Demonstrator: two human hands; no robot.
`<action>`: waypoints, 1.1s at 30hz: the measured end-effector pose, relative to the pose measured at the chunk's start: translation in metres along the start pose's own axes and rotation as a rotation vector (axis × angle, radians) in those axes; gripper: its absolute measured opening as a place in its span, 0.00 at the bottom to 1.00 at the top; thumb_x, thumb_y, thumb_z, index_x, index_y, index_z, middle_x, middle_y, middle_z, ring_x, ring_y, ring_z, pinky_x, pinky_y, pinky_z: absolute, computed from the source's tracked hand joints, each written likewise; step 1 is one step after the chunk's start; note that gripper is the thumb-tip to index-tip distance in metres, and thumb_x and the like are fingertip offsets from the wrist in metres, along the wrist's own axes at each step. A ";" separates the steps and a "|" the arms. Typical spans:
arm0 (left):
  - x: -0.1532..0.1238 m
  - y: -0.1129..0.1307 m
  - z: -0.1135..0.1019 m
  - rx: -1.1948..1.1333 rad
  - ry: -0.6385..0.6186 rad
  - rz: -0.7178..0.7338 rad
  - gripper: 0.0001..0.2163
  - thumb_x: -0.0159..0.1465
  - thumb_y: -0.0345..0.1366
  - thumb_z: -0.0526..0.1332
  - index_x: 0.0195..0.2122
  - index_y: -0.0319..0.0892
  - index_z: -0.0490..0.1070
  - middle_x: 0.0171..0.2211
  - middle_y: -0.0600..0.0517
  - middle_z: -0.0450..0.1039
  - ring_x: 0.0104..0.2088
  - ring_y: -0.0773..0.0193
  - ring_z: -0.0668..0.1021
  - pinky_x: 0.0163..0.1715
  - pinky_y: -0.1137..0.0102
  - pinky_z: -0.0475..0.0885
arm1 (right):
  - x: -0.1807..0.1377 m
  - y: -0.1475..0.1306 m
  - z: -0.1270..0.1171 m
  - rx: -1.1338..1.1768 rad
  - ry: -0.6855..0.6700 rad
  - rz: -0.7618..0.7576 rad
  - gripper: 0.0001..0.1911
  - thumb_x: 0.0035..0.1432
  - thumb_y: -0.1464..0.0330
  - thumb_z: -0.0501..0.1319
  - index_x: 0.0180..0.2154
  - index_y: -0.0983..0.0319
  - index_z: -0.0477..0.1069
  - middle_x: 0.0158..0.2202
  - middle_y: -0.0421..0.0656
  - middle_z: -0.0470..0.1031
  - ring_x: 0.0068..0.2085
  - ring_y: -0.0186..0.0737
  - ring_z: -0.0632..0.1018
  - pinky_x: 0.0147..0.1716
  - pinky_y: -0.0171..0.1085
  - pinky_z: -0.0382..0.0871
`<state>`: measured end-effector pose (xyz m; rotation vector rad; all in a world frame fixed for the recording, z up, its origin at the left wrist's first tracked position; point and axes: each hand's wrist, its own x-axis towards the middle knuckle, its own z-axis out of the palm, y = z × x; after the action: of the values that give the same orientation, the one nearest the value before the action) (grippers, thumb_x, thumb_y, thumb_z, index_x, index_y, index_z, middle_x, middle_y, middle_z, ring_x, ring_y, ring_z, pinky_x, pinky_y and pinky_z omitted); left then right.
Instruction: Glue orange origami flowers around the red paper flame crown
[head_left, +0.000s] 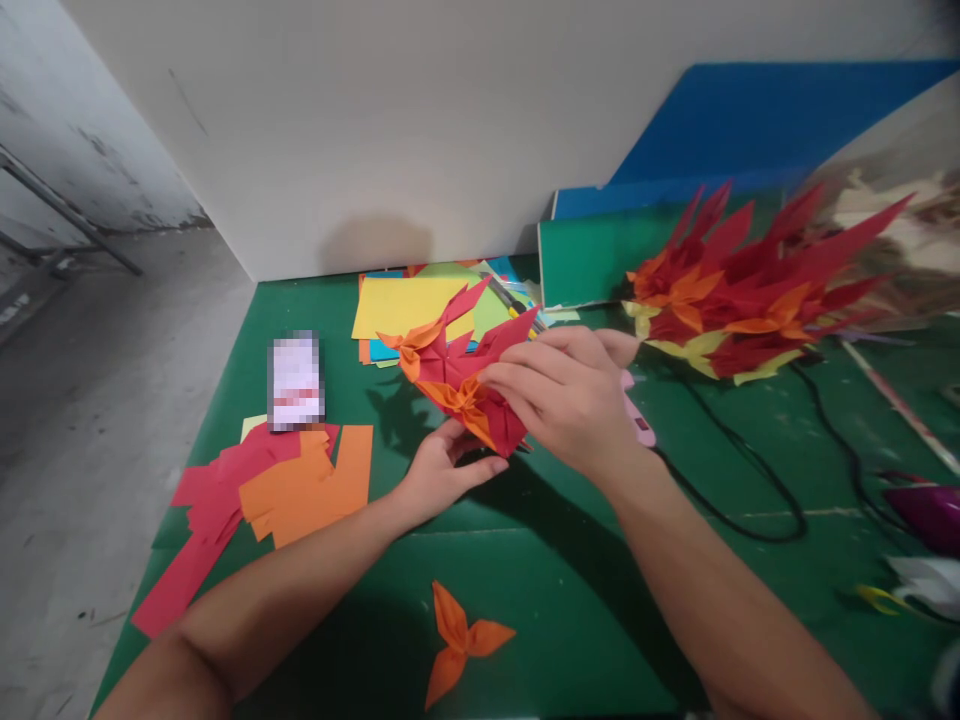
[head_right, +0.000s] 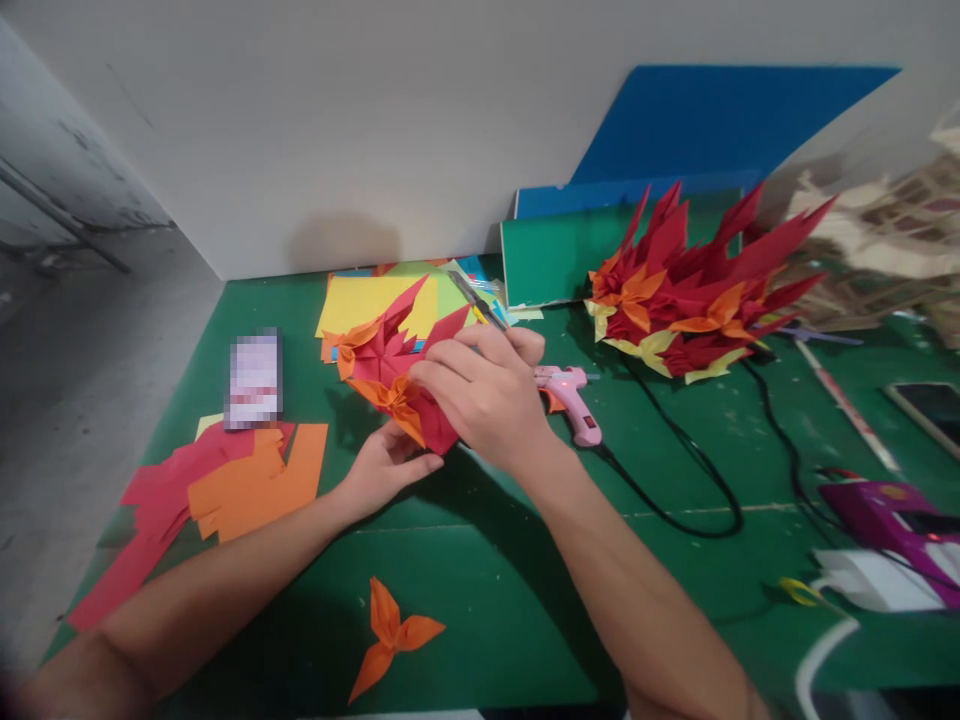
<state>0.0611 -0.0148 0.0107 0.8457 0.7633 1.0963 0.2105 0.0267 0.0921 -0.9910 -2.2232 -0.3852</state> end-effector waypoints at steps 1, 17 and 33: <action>0.000 -0.001 0.000 0.029 -0.005 0.011 0.17 0.46 0.37 0.74 0.36 0.40 0.74 0.37 0.48 0.78 0.39 0.60 0.79 0.47 0.63 0.72 | 0.000 -0.003 0.001 0.003 0.005 0.002 0.09 0.62 0.71 0.57 0.35 0.54 0.75 0.36 0.36 0.79 0.41 0.40 0.72 0.39 0.43 0.61; -0.002 0.012 0.003 -0.033 0.151 0.048 0.19 0.42 0.42 0.74 0.34 0.41 0.76 0.36 0.48 0.80 0.40 0.58 0.79 0.48 0.64 0.72 | -0.047 0.008 0.008 0.109 0.028 0.248 0.12 0.59 0.71 0.55 0.45 0.56 0.66 0.45 0.45 0.75 0.45 0.46 0.75 0.43 0.45 0.62; 0.002 0.005 0.001 -0.135 0.311 0.146 0.18 0.48 0.49 0.71 0.30 0.41 0.71 0.28 0.53 0.78 0.31 0.61 0.82 0.38 0.64 0.78 | -0.111 0.100 -0.033 0.362 -0.571 1.163 0.17 0.52 0.52 0.61 0.31 0.59 0.67 0.27 0.50 0.77 0.27 0.48 0.78 0.28 0.43 0.66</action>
<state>0.0606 -0.0120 0.0150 0.6308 0.8829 1.4150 0.3544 0.0162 0.0411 -2.0887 -1.6235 0.8678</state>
